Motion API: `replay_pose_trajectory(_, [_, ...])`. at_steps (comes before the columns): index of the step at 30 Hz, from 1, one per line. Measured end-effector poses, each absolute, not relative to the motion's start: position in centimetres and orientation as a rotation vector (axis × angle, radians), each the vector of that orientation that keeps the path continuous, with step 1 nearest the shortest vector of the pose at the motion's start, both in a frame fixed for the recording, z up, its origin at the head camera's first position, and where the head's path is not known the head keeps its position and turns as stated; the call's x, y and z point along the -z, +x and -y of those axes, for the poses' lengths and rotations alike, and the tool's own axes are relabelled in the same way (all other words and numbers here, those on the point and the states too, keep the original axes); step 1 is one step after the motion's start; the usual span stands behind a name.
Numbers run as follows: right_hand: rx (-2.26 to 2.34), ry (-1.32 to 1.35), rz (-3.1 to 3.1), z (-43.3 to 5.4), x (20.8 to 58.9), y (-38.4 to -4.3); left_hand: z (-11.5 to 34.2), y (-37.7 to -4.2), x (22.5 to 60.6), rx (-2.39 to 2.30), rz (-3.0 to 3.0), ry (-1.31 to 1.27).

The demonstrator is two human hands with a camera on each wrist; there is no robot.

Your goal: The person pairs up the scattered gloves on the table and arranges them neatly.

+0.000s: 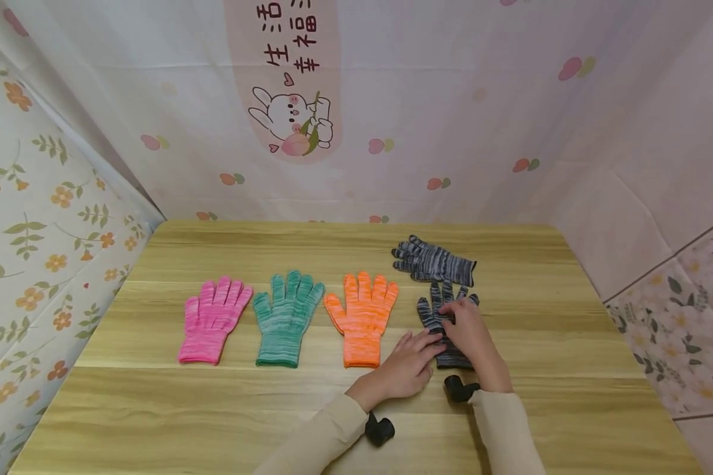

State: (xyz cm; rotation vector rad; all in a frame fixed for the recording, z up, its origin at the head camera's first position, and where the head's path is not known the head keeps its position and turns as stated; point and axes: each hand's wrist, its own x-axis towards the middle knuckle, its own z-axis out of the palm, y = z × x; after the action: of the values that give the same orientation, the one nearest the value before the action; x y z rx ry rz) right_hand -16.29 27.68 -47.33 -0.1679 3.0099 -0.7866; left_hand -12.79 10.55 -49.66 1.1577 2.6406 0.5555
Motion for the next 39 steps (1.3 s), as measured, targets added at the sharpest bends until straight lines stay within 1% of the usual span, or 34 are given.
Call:
replay_pose_trajectory(5, [0.860,-0.244,-2.978,-28.5,47.9,-17.8,-10.5,-12.9,49.7,-0.574,-2.635,1.169])
replay_pose_trajectory(9, [0.903,-0.279,-2.959,-29.3,47.0,-19.1,-10.7,-13.0,49.8,-0.582,-2.624,1.160])
replay_pose_trajectory(15, [0.885,-0.161,-2.955,-30.7,45.1,-21.0,-10.8,-13.0,49.9,-0.591,-2.608,1.137])
replay_pose_trajectory(22, [0.717,-0.020,-2.956,-31.8,44.8,-23.0,-10.6,-12.9,49.7,-0.609,-2.595,1.137])
replay_pose_trajectory(28, [0.615,-0.030,-2.952,-31.7,44.9,-23.4,-10.5,-13.0,49.8,-0.616,-2.595,1.142])
replay_pose_trajectory(33, [0.545,-0.080,-2.983,-32.2,45.6,-23.5,-10.5,-13.0,49.8,-0.614,-2.597,1.148])
replay_pose_trajectory(39, [0.500,-0.024,-3.000,-32.6,45.9,-23.6,-10.5,-12.9,49.6,-0.618,-2.595,1.138])
